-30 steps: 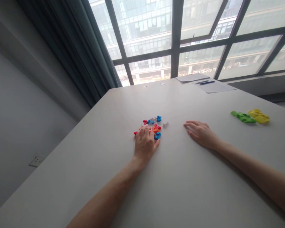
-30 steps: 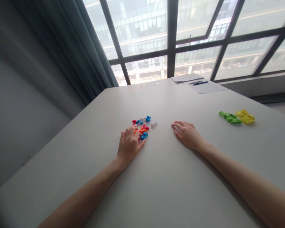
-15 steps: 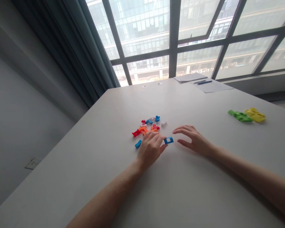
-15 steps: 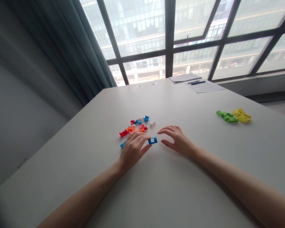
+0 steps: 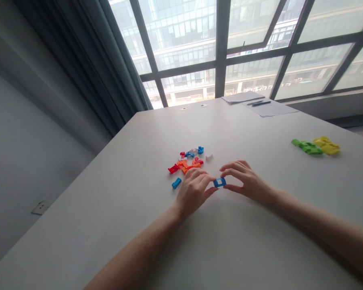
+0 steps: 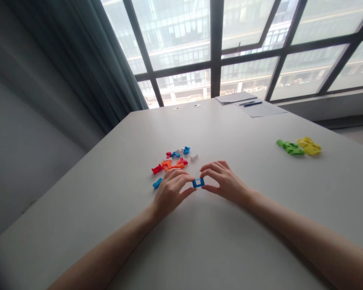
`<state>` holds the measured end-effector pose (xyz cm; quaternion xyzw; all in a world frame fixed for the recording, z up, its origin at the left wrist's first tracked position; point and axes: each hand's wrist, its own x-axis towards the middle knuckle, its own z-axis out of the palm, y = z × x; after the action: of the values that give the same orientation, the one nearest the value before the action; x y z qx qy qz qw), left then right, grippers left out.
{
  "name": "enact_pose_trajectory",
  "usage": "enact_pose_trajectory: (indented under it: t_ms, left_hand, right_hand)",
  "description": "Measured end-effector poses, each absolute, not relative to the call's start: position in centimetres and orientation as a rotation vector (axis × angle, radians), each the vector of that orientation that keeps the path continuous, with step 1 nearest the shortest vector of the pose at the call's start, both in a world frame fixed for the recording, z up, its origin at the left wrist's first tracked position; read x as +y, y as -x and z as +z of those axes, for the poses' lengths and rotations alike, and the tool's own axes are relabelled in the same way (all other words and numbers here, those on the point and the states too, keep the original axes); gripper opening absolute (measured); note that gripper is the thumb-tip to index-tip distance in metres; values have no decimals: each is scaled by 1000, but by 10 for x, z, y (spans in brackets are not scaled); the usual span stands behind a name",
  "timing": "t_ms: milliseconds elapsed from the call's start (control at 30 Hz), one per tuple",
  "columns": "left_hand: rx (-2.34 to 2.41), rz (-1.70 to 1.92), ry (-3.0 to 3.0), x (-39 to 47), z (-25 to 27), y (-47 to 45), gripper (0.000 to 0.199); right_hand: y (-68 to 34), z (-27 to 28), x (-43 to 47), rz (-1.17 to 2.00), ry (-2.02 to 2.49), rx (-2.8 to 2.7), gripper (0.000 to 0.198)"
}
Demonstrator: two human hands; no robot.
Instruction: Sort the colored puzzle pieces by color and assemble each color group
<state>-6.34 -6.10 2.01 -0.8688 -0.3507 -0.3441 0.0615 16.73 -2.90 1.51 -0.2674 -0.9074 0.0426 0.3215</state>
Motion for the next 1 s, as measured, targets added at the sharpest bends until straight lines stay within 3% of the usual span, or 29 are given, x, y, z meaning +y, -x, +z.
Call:
enact_pose_trajectory:
  t_ms: [600,800,1000]
  left_hand:
    - [-1160,-973,2679,-60,17,64,17]
    - [-1287,-882,2646,-60,16,64,30]
    - [-1322,-808,2671,-59,16,64,24]
  right_hand:
    - [-168,15,-29,122,762,-2402,15]
    - [-176,7,-19,-8,978,-2274,14]
    - [-182,-3,-10,-1,1220,-2187,16]
